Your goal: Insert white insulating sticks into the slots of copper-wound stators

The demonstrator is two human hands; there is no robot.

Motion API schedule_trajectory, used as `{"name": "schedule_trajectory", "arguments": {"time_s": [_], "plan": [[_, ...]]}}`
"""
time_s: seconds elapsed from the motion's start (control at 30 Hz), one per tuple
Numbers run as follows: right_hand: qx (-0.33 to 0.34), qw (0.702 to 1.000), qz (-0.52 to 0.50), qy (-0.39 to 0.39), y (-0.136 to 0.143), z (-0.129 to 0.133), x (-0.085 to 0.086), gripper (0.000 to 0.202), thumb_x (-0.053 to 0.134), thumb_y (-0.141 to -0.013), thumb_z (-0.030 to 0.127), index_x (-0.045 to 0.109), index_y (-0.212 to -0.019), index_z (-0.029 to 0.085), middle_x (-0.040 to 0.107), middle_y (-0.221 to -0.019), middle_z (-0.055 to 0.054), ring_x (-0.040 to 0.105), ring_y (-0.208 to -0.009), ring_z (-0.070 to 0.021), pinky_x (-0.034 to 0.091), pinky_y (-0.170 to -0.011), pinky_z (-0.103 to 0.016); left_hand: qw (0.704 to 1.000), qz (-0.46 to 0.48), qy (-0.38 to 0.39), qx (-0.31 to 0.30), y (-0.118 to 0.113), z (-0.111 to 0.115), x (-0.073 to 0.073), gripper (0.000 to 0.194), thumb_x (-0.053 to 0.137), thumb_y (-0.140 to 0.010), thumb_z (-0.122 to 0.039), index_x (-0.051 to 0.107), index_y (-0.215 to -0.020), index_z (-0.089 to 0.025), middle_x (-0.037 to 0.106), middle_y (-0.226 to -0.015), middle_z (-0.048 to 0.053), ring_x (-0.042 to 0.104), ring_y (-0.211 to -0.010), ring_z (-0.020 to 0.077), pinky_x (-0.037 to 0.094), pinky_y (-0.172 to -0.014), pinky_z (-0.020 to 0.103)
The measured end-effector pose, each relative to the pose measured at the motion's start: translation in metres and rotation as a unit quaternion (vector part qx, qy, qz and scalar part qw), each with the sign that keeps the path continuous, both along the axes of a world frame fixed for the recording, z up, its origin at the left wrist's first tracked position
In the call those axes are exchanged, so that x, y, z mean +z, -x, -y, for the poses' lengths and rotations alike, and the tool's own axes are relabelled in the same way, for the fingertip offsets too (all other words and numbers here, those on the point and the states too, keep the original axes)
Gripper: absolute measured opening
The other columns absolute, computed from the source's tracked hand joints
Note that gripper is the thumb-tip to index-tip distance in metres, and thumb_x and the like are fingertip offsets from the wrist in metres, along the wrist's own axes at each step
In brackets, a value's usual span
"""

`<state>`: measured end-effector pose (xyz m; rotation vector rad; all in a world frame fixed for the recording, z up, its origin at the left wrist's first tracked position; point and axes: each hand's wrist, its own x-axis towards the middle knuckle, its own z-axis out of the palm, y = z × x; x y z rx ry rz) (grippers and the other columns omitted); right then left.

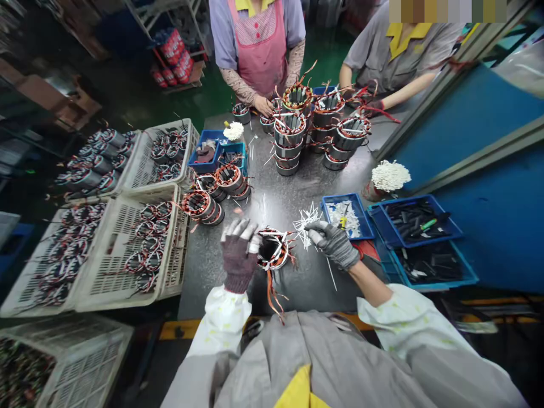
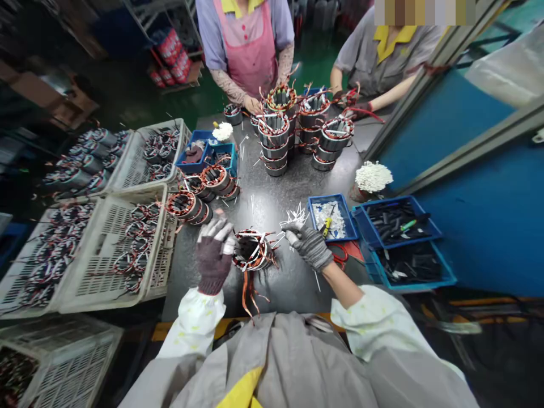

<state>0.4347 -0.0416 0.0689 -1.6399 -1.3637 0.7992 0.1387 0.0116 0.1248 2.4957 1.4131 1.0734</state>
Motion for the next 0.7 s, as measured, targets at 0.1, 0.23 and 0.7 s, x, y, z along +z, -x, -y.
{"name": "schedule_trajectory", "arguments": {"time_s": [0.1,0.23,0.7], "plan": [[0.024,1.000,-0.002,-0.017,0.010,-0.004,0.009,0.023,0.064,-0.092,0.036,0.082,-0.102,0.025,0.082,-0.098,-0.006,0.076,-0.088,-0.0234,0.062,-0.085,-0.038,0.998,-0.017,0.038,-0.049,-0.028,-0.007,-0.005,0.032,0.052,-0.108,-0.032,0.074,-0.129,-0.024,0.074,-0.142,0.009,0.061,-0.143,0.0260,0.045,-0.122,0.050],[0.051,0.998,0.002,-0.047,0.008,-0.012,0.010,0.021,0.065,-0.093,0.031,0.082,-0.103,0.027,0.082,-0.102,-0.005,0.076,-0.098,-0.0253,0.061,-0.093,-0.042,0.998,0.001,0.043,-0.054,-0.035,-0.014,-0.021,0.027,0.055,-0.107,-0.032,0.076,-0.123,-0.024,0.076,-0.138,0.009,0.064,-0.138,0.0268,0.043,-0.122,0.052],[0.073,0.997,0.015,-0.021,0.012,-0.008,0.008,0.030,0.058,-0.100,0.035,0.079,-0.118,0.026,0.080,-0.112,-0.008,0.074,-0.105,-0.0253,0.059,-0.101,-0.044,0.989,0.019,0.139,-0.053,-0.030,-0.018,-0.025,0.018,0.071,-0.097,-0.036,0.079,-0.110,-0.027,0.079,-0.129,0.005,0.065,-0.134,0.0285,0.043,-0.120,0.053]]}}
